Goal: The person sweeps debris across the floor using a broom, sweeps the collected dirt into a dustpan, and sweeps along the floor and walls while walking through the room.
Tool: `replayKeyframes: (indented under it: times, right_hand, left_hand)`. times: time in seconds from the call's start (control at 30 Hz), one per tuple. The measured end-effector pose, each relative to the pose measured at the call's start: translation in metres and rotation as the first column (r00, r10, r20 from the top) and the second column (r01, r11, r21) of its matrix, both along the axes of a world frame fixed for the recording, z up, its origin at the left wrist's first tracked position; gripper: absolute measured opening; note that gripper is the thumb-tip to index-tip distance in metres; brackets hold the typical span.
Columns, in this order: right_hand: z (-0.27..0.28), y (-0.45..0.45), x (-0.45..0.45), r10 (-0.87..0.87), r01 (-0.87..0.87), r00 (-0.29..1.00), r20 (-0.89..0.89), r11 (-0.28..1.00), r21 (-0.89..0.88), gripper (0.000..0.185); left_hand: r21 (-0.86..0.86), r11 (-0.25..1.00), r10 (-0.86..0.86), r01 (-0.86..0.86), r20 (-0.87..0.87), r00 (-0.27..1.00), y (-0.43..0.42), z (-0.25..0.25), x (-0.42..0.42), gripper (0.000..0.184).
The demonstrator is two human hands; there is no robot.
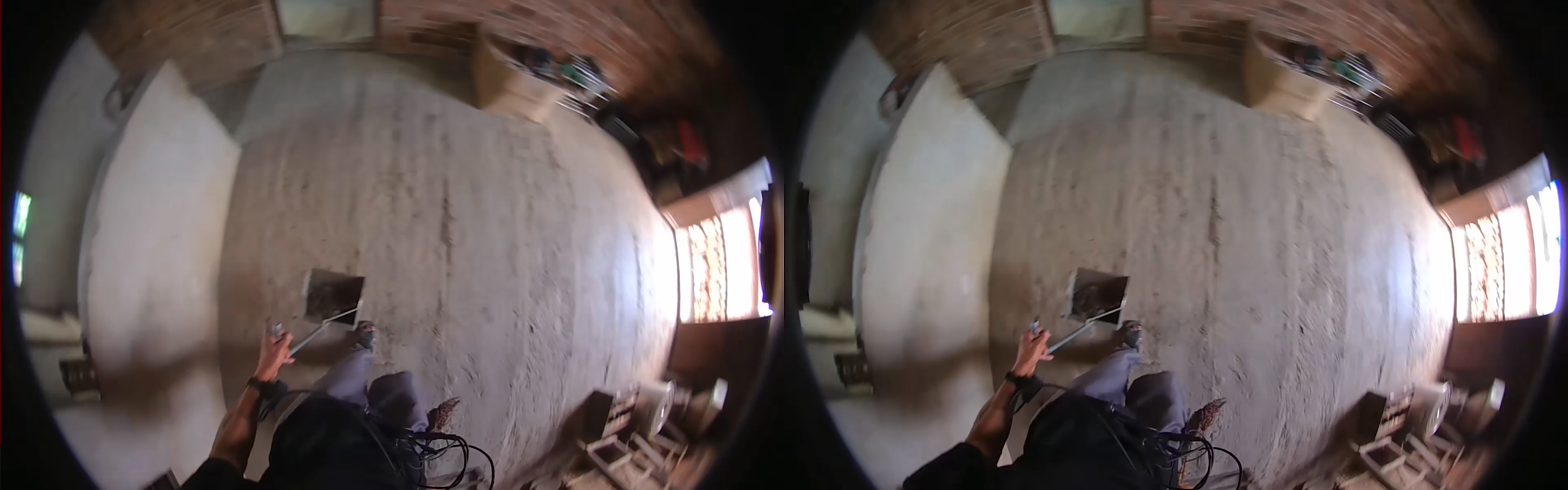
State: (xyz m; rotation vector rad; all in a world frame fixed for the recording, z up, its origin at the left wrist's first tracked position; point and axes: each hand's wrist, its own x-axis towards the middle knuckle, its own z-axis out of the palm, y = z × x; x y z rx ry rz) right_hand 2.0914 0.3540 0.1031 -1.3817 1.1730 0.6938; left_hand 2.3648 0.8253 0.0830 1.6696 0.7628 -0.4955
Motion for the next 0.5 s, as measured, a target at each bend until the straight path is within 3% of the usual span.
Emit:
replayKeyframes:
  times: [0.13, 0.23, 0.27, 0.47, 0.5]
  right_hand:
    - [0.041, -0.015, 0.047, 0.083, -0.084, 0.996, 0.043, 0.996, 0.025, 0.014]
    - [0.037, -0.028, 0.104, 0.112, -0.115, 0.992, 0.059, 0.992, 0.042, 0.015]
    - [0.034, -0.033, 0.156, 0.111, -0.113, 0.993, 0.037, 0.992, 0.054, 0.015]
    - [0.011, -0.072, 0.274, 0.204, -0.203, 0.979, 0.001, 0.974, 0.101, 0.015]
    - [0.015, -0.081, 0.289, 0.208, -0.207, 0.978, 0.001, 0.973, 0.102, 0.015]
  left_hand:
    - [0.061, 0.998, 0.008, -0.011, 0.045, 0.999, -0.005, 0.067, -0.009, 0.032]
    - [0.109, 0.994, 0.003, -0.007, 0.04, 0.999, -0.008, 0.064, 0.011, 0.033]
    - [0.137, 0.99, -0.034, 0.031, 0.019, 0.999, -0.02, 0.042, 0.106, 0.034]
    - [0.096, 0.993, 0.049, -0.069, 0.191, 0.98, -0.043, 0.024, 0.162, 0.023]
    - [0.203, 0.977, 0.035, -0.064, 0.145, 0.989, -0.041, 0.012, 0.156, 0.022]
